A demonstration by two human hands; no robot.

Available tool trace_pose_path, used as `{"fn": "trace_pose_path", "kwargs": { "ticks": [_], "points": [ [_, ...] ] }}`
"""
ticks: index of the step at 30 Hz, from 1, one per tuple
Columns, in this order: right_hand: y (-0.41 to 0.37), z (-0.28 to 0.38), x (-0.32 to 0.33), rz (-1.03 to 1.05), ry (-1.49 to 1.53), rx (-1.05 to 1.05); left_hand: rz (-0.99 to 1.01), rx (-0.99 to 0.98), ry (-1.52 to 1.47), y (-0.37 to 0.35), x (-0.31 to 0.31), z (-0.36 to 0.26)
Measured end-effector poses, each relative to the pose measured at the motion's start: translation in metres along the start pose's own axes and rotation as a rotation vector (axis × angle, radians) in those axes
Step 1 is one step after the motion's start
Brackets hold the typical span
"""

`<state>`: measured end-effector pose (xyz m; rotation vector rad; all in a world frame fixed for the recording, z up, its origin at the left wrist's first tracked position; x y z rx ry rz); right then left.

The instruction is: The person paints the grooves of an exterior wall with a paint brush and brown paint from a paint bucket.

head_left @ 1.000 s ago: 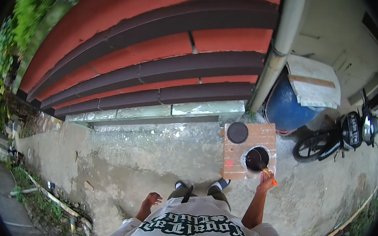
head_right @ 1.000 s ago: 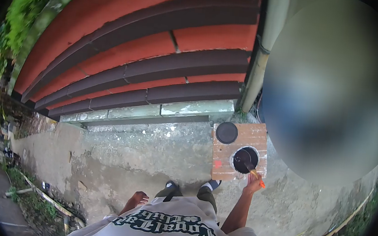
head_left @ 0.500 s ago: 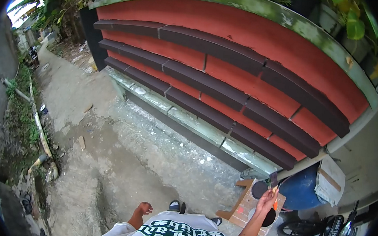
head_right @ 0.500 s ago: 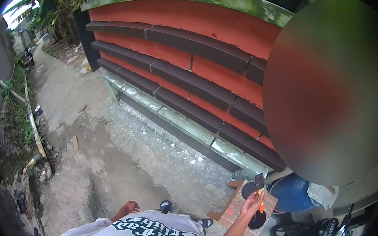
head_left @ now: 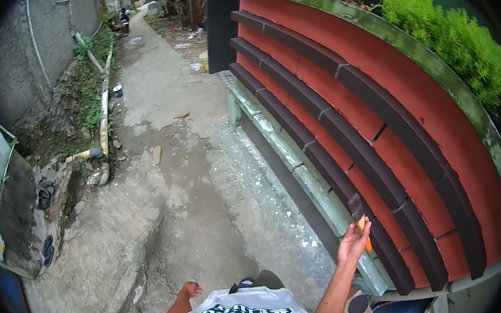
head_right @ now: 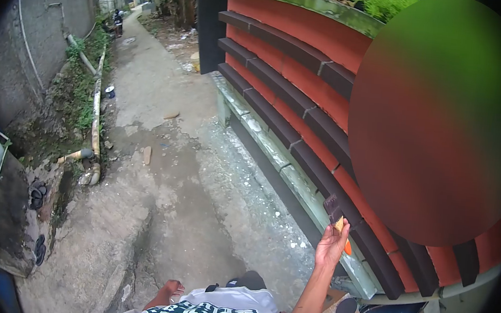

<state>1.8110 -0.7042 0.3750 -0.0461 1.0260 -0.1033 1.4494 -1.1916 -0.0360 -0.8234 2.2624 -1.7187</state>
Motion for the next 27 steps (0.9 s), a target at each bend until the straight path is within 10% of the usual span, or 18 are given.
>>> {"fn": "trace_pose_path", "kwargs": {
  "ticks": [7, 16, 27],
  "points": [
    [0.047, -0.147, -0.092, 0.06, -0.083, -0.175, 0.001, -0.05, -0.085, 0.006, 0.016, -0.058],
    [0.166, -0.306, -0.217, 0.138, -0.047, -0.153, -0.107, -0.2, -0.142, 0.073, 0.127, -0.276],
    [0.25, -0.47, -0.383, 0.212, -0.207, -0.076, -0.139, -0.041, -0.098, 0.134, 0.2, -0.296]
  ]
}}
Point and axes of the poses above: each hand's wrist, its own y-axis towards the middle knuckle, its own x-axis out of the back of the hand, z = x × y, the point moved 6 cm from there along y, towards the middle knuckle, and after that the axes turned 4 degrees about -z, right-handed, at the moved point
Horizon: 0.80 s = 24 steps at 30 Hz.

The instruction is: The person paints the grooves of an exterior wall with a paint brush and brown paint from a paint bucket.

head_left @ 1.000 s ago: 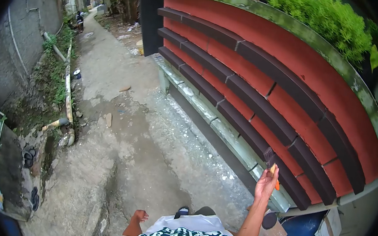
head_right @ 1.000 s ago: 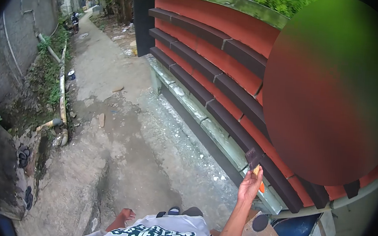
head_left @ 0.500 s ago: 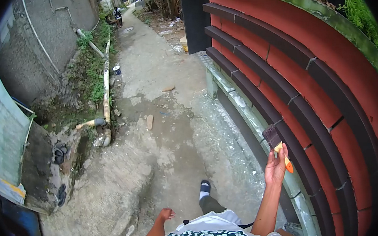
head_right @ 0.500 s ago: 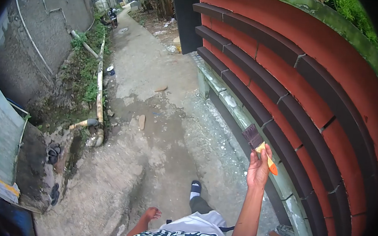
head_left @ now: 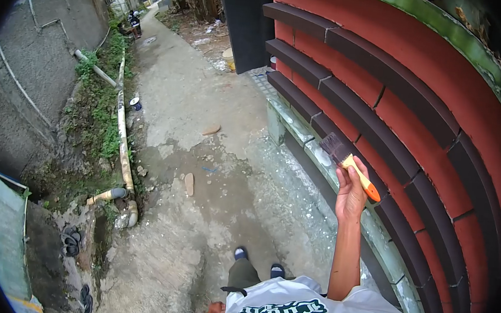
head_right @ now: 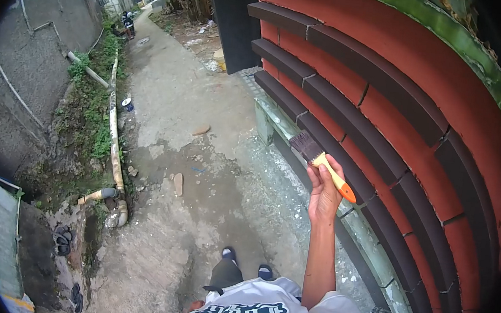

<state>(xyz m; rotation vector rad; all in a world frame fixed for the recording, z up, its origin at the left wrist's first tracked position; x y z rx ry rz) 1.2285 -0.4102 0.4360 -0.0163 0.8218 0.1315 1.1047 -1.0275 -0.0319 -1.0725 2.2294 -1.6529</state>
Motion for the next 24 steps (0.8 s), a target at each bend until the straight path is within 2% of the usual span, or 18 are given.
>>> {"fn": "trace_pose_path", "kwargs": {
  "ticks": [3, 6, 10, 12, 13, 14, 15, 18, 20, 22, 24],
  "points": [
    [0.025, -0.022, -0.035, -0.02, -0.073, 0.07, 0.055, -0.296, 0.38, 0.047, -0.001, -0.046],
    [0.052, -0.046, -0.067, -0.049, -0.128, 0.162, 0.085, -0.474, 0.57, 0.096, 0.018, -0.105],
    [0.082, -0.08, -0.111, -0.128, -0.139, 0.256, 0.156, -0.791, 0.844, 0.164, 0.077, -0.214],
    [0.096, -0.097, -0.139, -0.166, -0.156, 0.281, 0.222, -0.876, 0.904, 0.196, 0.117, -0.283],
    [0.106, -0.104, -0.151, -0.174, -0.17, 0.325, 0.219, -0.441, 0.532, 0.231, 0.143, -0.315],
    [0.115, -0.11, -0.161, -0.185, -0.184, 0.367, 0.07, -0.077, 0.091, 0.251, 0.171, -0.354],
    [0.12, -0.116, -0.168, -0.203, -0.203, 0.401, 0.044, -0.054, 0.061, 0.267, 0.193, -0.408],
    [0.146, -0.124, -0.196, -0.222, -0.297, 0.483, -0.012, -0.307, 0.013, 0.29, 0.238, -0.57],
    [0.166, -0.123, -0.212, -0.251, -0.327, 0.577, 0.006, -0.434, -0.005, 0.298, 0.241, -0.661],
    [0.188, -0.123, -0.22, -0.297, -0.354, 0.684, 0.012, -0.556, -0.02, 0.311, 0.237, -0.723],
    [0.215, -0.121, -0.229, -0.312, -0.446, 0.769, 0.043, -0.567, -0.035, 0.323, 0.221, -0.758]
  ]
}}
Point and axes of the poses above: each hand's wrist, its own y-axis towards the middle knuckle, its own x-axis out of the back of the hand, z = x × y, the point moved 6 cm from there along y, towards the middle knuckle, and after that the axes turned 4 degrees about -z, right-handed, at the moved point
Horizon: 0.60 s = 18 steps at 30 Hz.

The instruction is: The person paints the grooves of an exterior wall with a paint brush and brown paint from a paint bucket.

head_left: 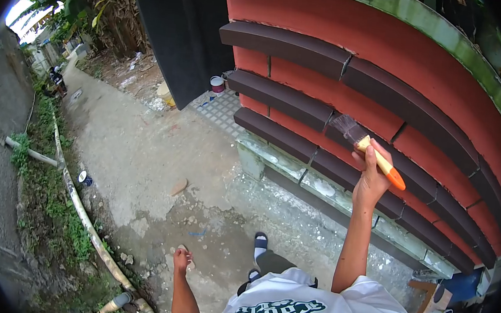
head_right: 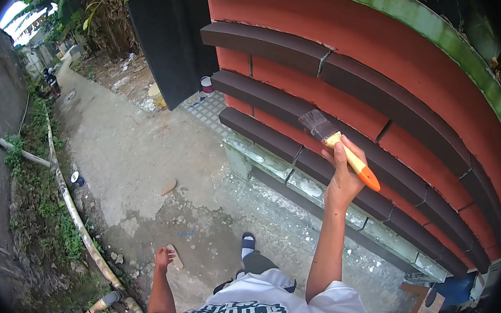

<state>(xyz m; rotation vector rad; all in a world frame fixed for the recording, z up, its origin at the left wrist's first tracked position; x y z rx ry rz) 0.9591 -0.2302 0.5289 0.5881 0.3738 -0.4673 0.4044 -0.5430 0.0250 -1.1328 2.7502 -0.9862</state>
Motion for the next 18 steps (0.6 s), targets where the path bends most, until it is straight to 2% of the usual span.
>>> {"fn": "trace_pose_path", "kwargs": {
  "ticks": [4, 6, 8, 9, 11, 12, 13, 14, 15, 16, 18],
  "points": [
    [0.043, -0.021, -0.035, -0.028, -0.086, 0.174, 0.093, 0.105, 0.086, 0.034, -0.054, -0.003],
    [0.066, -0.033, -0.056, -0.063, -0.106, 0.254, 0.136, 0.285, 0.143, 0.055, -0.067, 0.035],
    [0.083, -0.044, -0.075, -0.072, -0.136, 0.299, 0.19, 0.426, 0.205, 0.049, -0.071, 0.046],
    [0.09, -0.048, -0.086, -0.061, -0.148, 0.315, 0.258, 0.51, 0.108, 0.061, -0.07, 0.062],
    [0.108, -0.054, -0.11, -0.057, -0.183, 0.389, 0.255, 0.346, 0.49, 0.048, -0.072, 0.023],
    [0.115, -0.059, -0.119, -0.065, -0.229, 0.379, 0.517, 0.087, 0.798, 0.077, -0.078, 0.045],
    [0.123, -0.062, -0.127, -0.07, -0.277, 0.37, 0.698, -0.346, 1.21, 0.094, -0.086, 0.054],
    [0.131, -0.064, -0.136, -0.075, -0.321, 0.368, 0.737, -0.776, 1.432, 0.092, -0.097, 0.035],
    [0.137, -0.062, -0.145, -0.108, -0.373, 0.41, 0.617, -0.77, 1.31, 0.107, -0.098, 0.023],
    [0.145, -0.063, -0.151, -0.114, -0.412, 0.438, 0.658, -0.557, 1.177, 0.128, -0.089, 0.016],
    [0.16, -0.068, -0.162, -0.127, -0.494, 0.484, 0.641, -0.292, 0.995, 0.173, -0.091, -0.004]
  ]
}}
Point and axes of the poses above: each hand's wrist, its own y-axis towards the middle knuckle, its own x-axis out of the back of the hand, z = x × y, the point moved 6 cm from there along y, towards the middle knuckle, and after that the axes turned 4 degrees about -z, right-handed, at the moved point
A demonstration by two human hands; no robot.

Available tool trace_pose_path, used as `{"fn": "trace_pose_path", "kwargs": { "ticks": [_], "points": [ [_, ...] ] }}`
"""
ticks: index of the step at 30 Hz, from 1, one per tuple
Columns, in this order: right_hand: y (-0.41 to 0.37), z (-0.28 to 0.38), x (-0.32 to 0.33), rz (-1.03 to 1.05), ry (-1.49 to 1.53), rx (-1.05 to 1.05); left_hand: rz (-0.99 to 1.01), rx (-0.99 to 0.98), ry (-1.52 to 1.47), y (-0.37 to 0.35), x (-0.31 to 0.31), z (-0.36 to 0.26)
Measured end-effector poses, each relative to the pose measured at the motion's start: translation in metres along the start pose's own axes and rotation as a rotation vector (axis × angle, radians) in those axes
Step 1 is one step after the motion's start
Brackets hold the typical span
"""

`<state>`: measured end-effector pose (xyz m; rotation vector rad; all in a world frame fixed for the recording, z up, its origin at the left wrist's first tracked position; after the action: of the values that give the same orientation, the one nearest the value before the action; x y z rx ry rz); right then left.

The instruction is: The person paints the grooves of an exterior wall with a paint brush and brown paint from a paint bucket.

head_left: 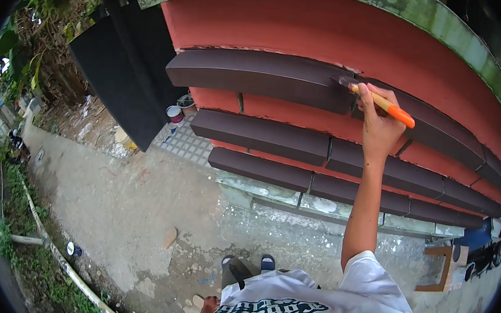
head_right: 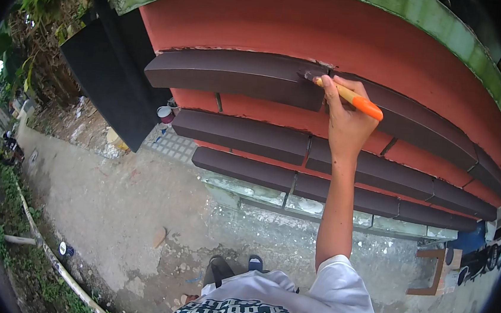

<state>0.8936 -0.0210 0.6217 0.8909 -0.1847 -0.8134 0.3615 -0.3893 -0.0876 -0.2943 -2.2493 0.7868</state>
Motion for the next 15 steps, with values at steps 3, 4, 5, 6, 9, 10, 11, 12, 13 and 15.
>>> {"fn": "trace_pose_path", "kwargs": {
  "ticks": [3, 4, 5, 6, 9, 10, 11, 12, 13, 15],
  "points": [
    [0.009, -0.006, -0.02, -0.021, -0.168, 0.078, -0.008, 0.409, -0.646, 0.052, 0.051, -0.021],
    [0.01, -0.005, -0.025, -0.03, -0.238, 0.119, -0.015, 0.443, -0.722, 0.067, 0.068, -0.033],
    [0.011, -0.005, -0.029, -0.031, -0.296, 0.13, -0.018, 0.454, -0.762, 0.084, 0.086, -0.047],
    [0.012, -0.005, -0.031, -0.051, -0.333, 0.127, -0.018, 0.442, -0.772, 0.101, 0.105, -0.06],
    [0.007, -0.009, -0.044, -0.108, -0.422, 0.134, -0.002, 0.332, -0.748, 0.153, 0.167, -0.086],
    [0.005, -0.01, -0.048, -0.128, -0.446, 0.158, 0.01, 0.288, -0.748, 0.172, 0.183, -0.096],
    [0.005, -0.01, -0.051, -0.149, -0.471, 0.182, -0.008, 0.273, -0.727, 0.186, 0.199, -0.101],
    [0.005, -0.009, -0.054, -0.155, -0.498, 0.2, 0.013, 0.26, -0.719, 0.199, 0.212, -0.104],
    [0.004, -0.008, -0.058, -0.159, -0.525, 0.215, 0.032, 0.251, -0.71, 0.21, 0.223, -0.106],
    [0.001, -0.008, -0.066, -0.177, -0.573, 0.228, 0.08, 0.24, -0.707, 0.229, 0.241, -0.105]
  ]
}}
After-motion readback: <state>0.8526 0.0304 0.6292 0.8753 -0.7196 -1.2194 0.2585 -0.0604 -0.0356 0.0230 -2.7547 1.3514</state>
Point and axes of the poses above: each hand's wrist, its own y-axis towards the middle knuckle, its own x-axis out of the back of the hand, z = x × y, the point moved 6 cm from there along y, towards the middle knuckle, and after that the axes turned 4 degrees about -z, right-handed, at the moved point
